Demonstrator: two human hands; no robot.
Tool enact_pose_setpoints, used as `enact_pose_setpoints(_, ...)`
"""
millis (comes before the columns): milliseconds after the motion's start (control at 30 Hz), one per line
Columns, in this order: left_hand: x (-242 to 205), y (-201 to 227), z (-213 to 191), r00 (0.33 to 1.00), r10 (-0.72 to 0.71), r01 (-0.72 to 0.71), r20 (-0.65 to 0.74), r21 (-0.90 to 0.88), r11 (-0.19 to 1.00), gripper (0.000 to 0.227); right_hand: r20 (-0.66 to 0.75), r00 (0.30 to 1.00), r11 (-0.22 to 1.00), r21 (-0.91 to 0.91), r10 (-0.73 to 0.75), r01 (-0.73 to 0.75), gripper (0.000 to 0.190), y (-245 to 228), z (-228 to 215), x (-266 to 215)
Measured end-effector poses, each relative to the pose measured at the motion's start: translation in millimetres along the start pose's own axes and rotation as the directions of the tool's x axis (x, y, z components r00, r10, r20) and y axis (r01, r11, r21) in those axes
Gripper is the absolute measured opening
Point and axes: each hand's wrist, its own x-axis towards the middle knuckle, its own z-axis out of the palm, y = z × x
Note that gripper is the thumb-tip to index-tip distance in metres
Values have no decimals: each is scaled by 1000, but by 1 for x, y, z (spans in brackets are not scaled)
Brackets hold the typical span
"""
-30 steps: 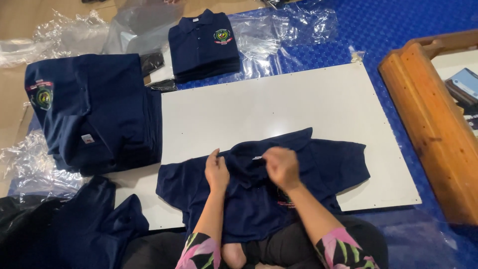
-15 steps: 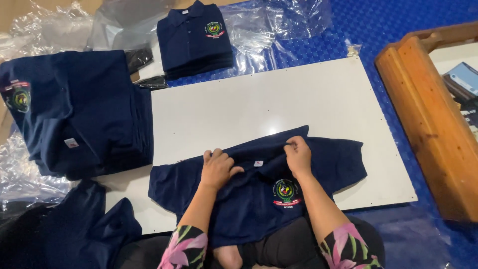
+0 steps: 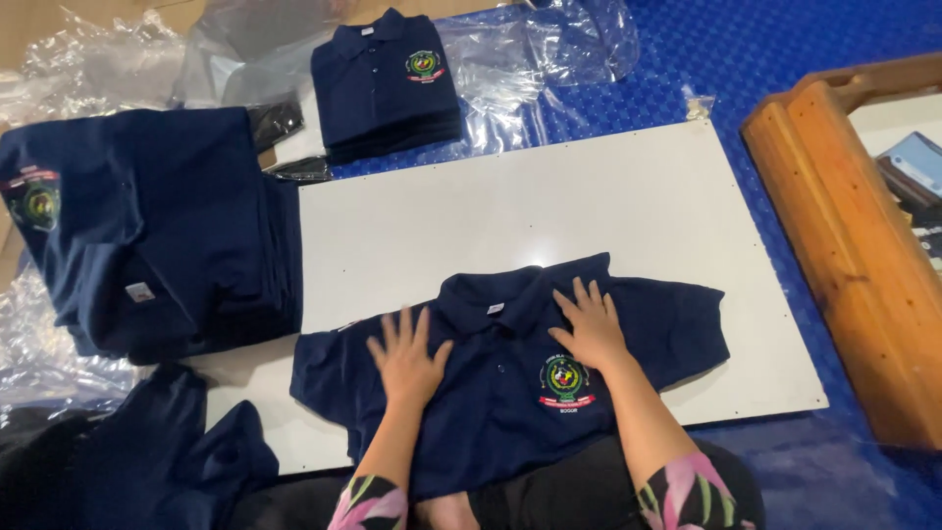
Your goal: Folding a navy blue polo shirt on a white board placed on the floor.
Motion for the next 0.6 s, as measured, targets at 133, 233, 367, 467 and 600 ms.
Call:
enact_pose_setpoints(133,3,-15,-7,956,-84,72,281,55,996,84,1,998,998,16,65,-65,78,-8,-3,-1)
enact_pose_setpoints(233,21,-15,-2,945,-70,59,318,44,997,86,-45,995,996,29,90,-89,78,-12,-7,4)
enact_pose_setpoints(367,36,-22,54,992,-89,98,86,-103,990,62,-68,994,995,54,87,-84,77,-12,-3,0)
enact_pose_setpoints(467,48,2,50,962,10,-71,-274,-215,974,59,-87,993,996,55,76,-71,76,-10,-2,3)
enact_pose_setpoints(600,32,67,-13,940,293,-241,178,-263,934,80,-66,994,994,72,81,-77,76,-10,-4,4)
